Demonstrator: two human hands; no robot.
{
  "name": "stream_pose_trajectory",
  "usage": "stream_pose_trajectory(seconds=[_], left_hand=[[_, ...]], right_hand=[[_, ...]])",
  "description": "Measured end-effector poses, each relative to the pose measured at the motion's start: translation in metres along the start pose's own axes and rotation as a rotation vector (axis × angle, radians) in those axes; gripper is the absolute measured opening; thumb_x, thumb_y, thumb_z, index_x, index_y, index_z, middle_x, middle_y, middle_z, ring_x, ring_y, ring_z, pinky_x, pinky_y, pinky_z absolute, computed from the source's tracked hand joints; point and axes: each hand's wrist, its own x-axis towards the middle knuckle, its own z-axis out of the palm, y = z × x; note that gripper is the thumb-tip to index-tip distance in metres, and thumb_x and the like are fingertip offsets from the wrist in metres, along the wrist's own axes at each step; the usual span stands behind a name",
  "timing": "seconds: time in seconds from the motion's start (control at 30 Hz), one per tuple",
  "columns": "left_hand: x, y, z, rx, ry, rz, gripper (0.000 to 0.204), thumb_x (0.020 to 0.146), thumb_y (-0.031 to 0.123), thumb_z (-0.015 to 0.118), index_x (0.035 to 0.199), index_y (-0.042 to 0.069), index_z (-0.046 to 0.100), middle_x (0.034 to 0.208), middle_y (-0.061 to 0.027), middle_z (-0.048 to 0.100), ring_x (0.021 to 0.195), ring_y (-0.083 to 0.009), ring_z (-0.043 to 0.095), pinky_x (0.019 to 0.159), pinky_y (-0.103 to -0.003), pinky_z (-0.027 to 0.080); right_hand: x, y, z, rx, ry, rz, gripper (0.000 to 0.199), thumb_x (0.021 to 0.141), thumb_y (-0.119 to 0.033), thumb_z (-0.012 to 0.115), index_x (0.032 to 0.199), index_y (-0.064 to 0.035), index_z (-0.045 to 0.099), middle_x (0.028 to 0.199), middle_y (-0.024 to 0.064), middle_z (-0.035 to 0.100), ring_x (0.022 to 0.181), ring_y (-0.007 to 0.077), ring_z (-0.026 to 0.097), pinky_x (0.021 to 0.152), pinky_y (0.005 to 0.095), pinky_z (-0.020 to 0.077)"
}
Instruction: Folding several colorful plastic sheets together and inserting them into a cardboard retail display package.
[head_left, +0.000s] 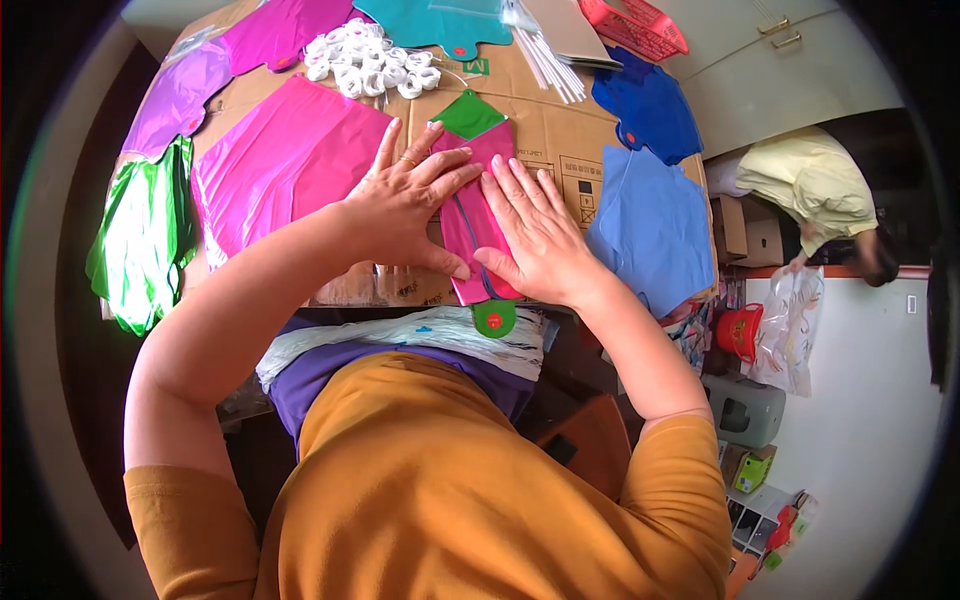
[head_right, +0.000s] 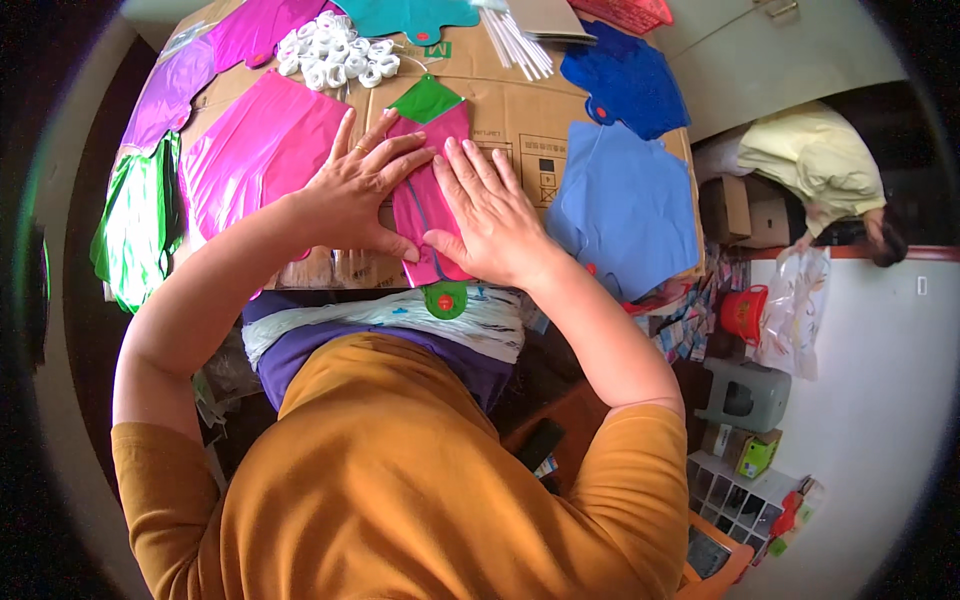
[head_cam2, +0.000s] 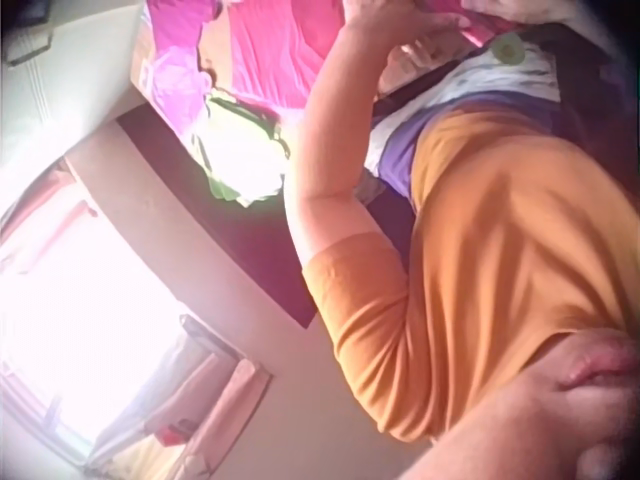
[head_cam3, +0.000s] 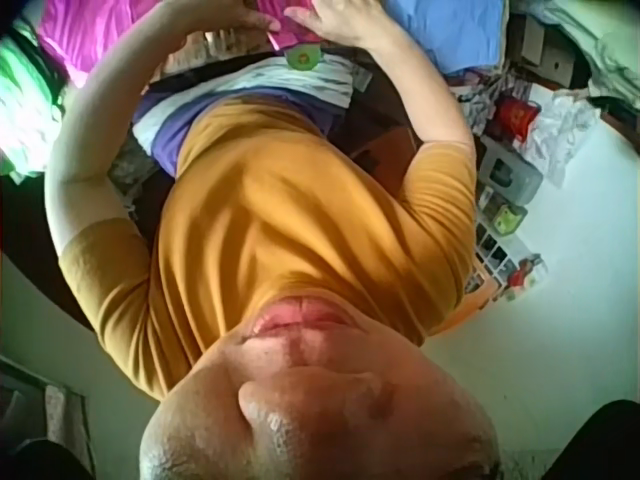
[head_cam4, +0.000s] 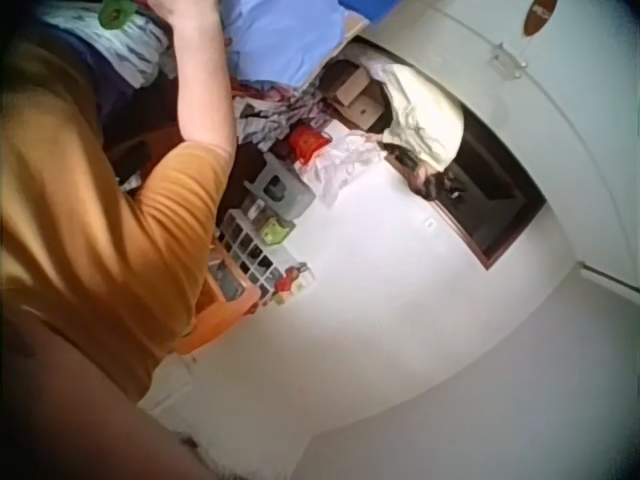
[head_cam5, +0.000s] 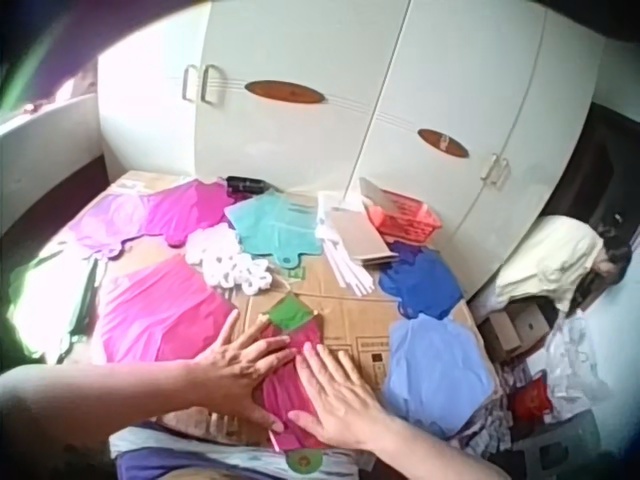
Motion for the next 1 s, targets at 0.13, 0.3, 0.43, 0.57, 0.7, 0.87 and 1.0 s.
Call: stream_pose_trajectory(seconds=[0.13,0.3,0.43,0.57,0.7,0.87,1.0], left_hand=[[0.000,0.003,-0.004,-0.012,-0.028,-0.017,0.118,0.060,0.088,0.053,0.149,0.014,0.029,0.152,-0.0082,0.030,0.146,-0.0357,0.008,0.113,-0.064,0.000],[0.001,0.001,-0.006,-0.035,-0.052,-0.013,0.117,0.060,0.087,0.055,0.149,0.014,0.029,0.152,-0.0084,0.029,0.146,-0.0365,0.009,0.113,-0.065,0.003],[0.001,0.002,-0.004,-0.049,-0.050,-0.012,0.117,0.060,0.086,0.055,0.148,0.013,0.029,0.152,-0.0092,0.029,0.145,-0.0370,0.009,0.113,-0.064,0.004],[-0.001,0.001,-0.004,-0.037,-0.043,-0.009,0.118,0.060,0.087,0.055,0.149,0.013,0.029,0.152,-0.0099,0.030,0.145,-0.0377,0.009,0.113,-0.064,0.003],[0.000,0.001,-0.003,0.013,-0.024,-0.003,0.119,0.059,0.088,0.054,0.149,0.014,0.027,0.151,-0.0097,0.031,0.145,-0.0384,0.009,0.113,-0.064,0.002],[-0.002,-0.001,0.005,-0.017,0.096,0.017,0.121,0.058,0.089,0.054,0.150,0.017,0.024,0.150,-0.0076,0.033,0.145,-0.0388,0.010,0.113,-0.065,0.002],[-0.005,-0.003,-0.003,-0.116,0.167,0.065,0.119,0.058,0.081,0.065,0.149,0.017,0.024,0.149,-0.0103,0.032,0.144,-0.0398,0.013,0.114,-0.062,0.009]], right_hand=[[-0.009,-0.007,-0.013,-0.014,-0.098,-0.022,0.086,0.089,-0.059,0.049,0.147,-0.0010,0.027,0.153,0.0256,0.020,0.143,0.0380,0.018,0.116,0.0529,0.0135],[-0.025,-0.018,-0.018,0.032,-0.175,-0.051,0.090,0.087,-0.063,0.049,0.148,-0.0021,0.024,0.154,0.0257,0.017,0.144,0.0392,0.015,0.116,0.0532,0.0117],[-0.033,-0.004,-0.034,0.380,-0.131,-0.079,0.075,0.092,-0.054,0.049,0.142,0.0001,0.037,0.145,0.0265,0.036,0.137,0.0362,0.033,0.113,0.0470,0.0243],[-0.019,0.017,-0.039,1.221,0.083,0.605,0.043,0.097,-0.025,0.055,0.129,0.0029,0.050,0.121,0.0155,0.059,0.109,0.0220,0.060,0.092,0.0330,0.0488],[0.017,0.037,-0.043,1.478,-0.181,0.988,0.037,0.090,-0.024,0.065,0.113,0.0032,0.058,0.104,0.0121,0.064,0.086,0.0174,0.064,0.075,0.0315,0.0542],[0.047,0.031,-0.039,1.365,-0.425,0.991,0.023,0.085,-0.025,0.070,0.096,-0.0061,0.065,0.086,0.0038,0.068,0.072,0.0130,0.064,0.064,0.0268,0.0513],[0.043,0.021,-0.026,1.375,-0.259,0.957,0.019,0.083,-0.015,0.069,0.096,-0.0026,0.066,0.088,0.0059,0.070,0.077,0.0140,0.066,0.068,0.0293,0.0526]])
